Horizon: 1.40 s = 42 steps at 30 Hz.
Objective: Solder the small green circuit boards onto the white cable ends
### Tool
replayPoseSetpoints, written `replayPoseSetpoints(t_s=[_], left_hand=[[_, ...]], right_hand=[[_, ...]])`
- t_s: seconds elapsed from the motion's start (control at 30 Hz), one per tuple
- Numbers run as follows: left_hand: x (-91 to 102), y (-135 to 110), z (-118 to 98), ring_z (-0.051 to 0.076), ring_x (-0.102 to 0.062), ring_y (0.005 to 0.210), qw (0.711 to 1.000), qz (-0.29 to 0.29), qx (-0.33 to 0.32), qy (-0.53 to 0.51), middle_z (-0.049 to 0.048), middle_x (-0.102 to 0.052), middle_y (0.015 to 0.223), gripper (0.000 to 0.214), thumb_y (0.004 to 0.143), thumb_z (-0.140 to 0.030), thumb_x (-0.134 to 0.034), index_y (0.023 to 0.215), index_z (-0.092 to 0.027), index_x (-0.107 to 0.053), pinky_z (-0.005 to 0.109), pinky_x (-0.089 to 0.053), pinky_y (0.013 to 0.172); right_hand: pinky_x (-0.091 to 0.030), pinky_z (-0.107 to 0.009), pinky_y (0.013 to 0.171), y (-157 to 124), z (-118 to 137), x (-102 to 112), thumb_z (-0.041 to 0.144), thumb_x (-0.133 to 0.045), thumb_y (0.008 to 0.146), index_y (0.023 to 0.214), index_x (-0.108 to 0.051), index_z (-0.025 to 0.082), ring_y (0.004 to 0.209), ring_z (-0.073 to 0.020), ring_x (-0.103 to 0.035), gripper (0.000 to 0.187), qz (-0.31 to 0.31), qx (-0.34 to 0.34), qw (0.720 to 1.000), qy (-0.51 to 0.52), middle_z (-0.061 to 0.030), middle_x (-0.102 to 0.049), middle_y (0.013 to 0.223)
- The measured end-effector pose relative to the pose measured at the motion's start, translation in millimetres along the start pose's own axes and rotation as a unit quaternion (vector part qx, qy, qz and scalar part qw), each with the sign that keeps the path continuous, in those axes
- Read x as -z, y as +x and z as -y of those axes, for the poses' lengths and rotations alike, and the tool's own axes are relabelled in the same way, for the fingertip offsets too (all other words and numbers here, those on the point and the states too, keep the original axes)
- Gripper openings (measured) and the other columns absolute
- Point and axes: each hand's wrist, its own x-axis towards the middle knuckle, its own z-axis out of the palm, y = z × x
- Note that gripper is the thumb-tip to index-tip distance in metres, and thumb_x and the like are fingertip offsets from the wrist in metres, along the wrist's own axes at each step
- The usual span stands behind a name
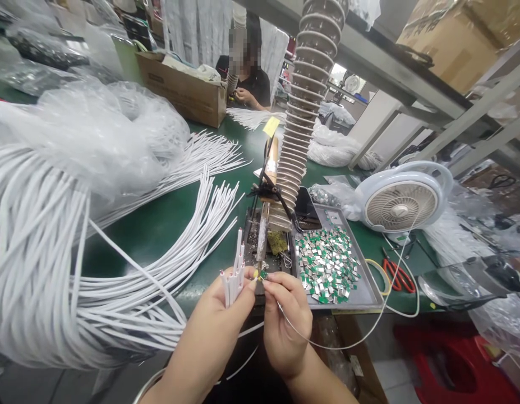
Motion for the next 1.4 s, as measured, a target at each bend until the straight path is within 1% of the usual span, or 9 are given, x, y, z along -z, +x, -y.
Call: replayPoseSetpoints(t_s=[0.13, 0.37, 0.57, 0.77, 0.93, 1.03, 1.2, 1.33, 1.4], left_hand=[[0.3, 1, 2, 0.028, -0.063, 0.092, 1.0, 0.006, -0.002, 0.0, 0.008, -0.071, 0.092, 0.037, 0.075, -0.043, -0.065, 0.102, -0.017, -0.065, 0.041, -0.042, 0.089], [2.1, 0, 6, 0.025, -0.064, 0.085, 1.0, -0.006, -0.015, 0.027, 0.0042, -0.071, 0.082, 0.025, 0.075, -0.041, -0.064, 0.089, -0.02, -0.065, 0.036, -0.044, 0.083], [8.8, -2, 14, 0.026, -0.062, 0.088, 0.998, 0.034, -0.019, 0.052, 0.0037, -0.068, 0.083, 0.026, 0.079, -0.038, -0.061, 0.096, -0.02, -0.064, 0.037, -0.044, 0.083], [18.7, -2, 26, 0.024, -0.06, 0.093, 0.991, 0.075, -0.044, 0.102, 0.0007, -0.068, 0.084, 0.023, 0.083, -0.041, -0.056, 0.096, -0.023, -0.063, 0.031, -0.045, 0.083], [22.9, -2, 27, 0.022, -0.062, 0.093, 0.988, 0.098, -0.049, 0.111, -0.0004, -0.07, 0.087, 0.02, 0.083, -0.042, -0.058, 0.092, -0.024, -0.064, 0.028, -0.046, 0.084], [23.6, -2, 23, 0.023, -0.063, 0.09, 0.986, 0.106, -0.036, 0.12, 0.0001, -0.069, 0.084, 0.019, 0.081, -0.042, -0.06, 0.085, -0.024, -0.064, 0.029, -0.047, 0.081], [21.6, -3, 17, 0.022, -0.062, 0.087, 0.984, 0.106, -0.053, 0.133, 0.0007, -0.068, 0.085, 0.017, 0.082, -0.039, -0.056, 0.086, -0.023, -0.062, 0.03, -0.048, 0.081], [18.8, -3, 13, 0.021, -0.062, 0.084, 0.982, 0.1, -0.068, 0.144, 0.0019, -0.067, 0.086, 0.017, 0.082, -0.037, -0.055, 0.075, -0.023, -0.061, 0.032, -0.047, 0.082], [17.5, -3, 10, 0.023, -0.062, 0.087, 0.983, 0.085, -0.076, 0.147, 0.0036, -0.068, 0.089, 0.018, 0.08, -0.037, -0.056, 0.071, -0.022, -0.06, 0.033, -0.048, 0.083]], right_hand=[[-0.06, -0.032, 0.074, -3, -1, 1, 0.007, -0.048, 0.089, 0.104, -0.061, 0.02, 0.089, -0.0172, -0.065, 0.025, 0.003, -0.006, 1.0, 0.004, -0.0073, -0.063, 0.095], [-0.059, -0.033, 0.076, -7, -1, 5, 0.006, -0.043, 0.089, 0.107, -0.058, 0.019, 0.091, -0.0178, -0.064, 0.027, 0.027, -0.014, 0.999, 0.021, -0.0087, -0.064, 0.096], [-0.056, -0.029, 0.079, -9, -1, 12, 0.002, -0.04, 0.088, 0.114, -0.054, 0.016, 0.094, -0.0162, -0.06, 0.033, 0.051, -0.034, 0.997, 0.037, -0.0085, -0.061, 0.096], [-0.053, -0.024, 0.068, -7, 3, 15, 0.004, -0.046, 0.086, 0.093, -0.058, 0.016, 0.077, -0.0135, -0.059, 0.018, 0.12, -0.118, 0.985, 0.026, -0.0048, -0.057, 0.083], [-0.052, -0.023, 0.064, -9, 2, 11, 0.003, -0.045, 0.086, 0.089, -0.059, 0.017, 0.074, -0.0125, -0.058, 0.019, 0.084, -0.111, 0.99, 0.031, -0.0038, -0.054, 0.08], [-0.053, -0.025, 0.07, -10, 1, 9, 0.002, -0.043, 0.086, 0.1, -0.058, 0.017, 0.08, -0.0138, -0.06, 0.025, 0.094, -0.089, 0.99, 0.051, -0.0059, -0.058, 0.085], [-0.054, -0.03, 0.083, -14, 1, 10, 0.004, -0.037, 0.087, 0.119, -0.051, 0.016, 0.096, -0.0168, -0.06, 0.037, 0.113, -0.06, 0.991, 0.047, -0.0097, -0.061, 0.098], [-0.055, -0.024, 0.081, -20, 0, 7, 0.004, -0.036, 0.089, 0.127, -0.041, 0.018, 0.09, -0.0125, -0.065, 0.042, 0.062, -0.097, 0.992, 0.055, -0.0071, -0.064, 0.098], [-0.056, -0.022, 0.079, -20, 0, 6, 0.005, -0.037, 0.089, 0.121, -0.045, 0.02, 0.087, -0.011, -0.066, 0.037, 0.036, -0.111, 0.991, 0.062, -0.0049, -0.066, 0.095]])
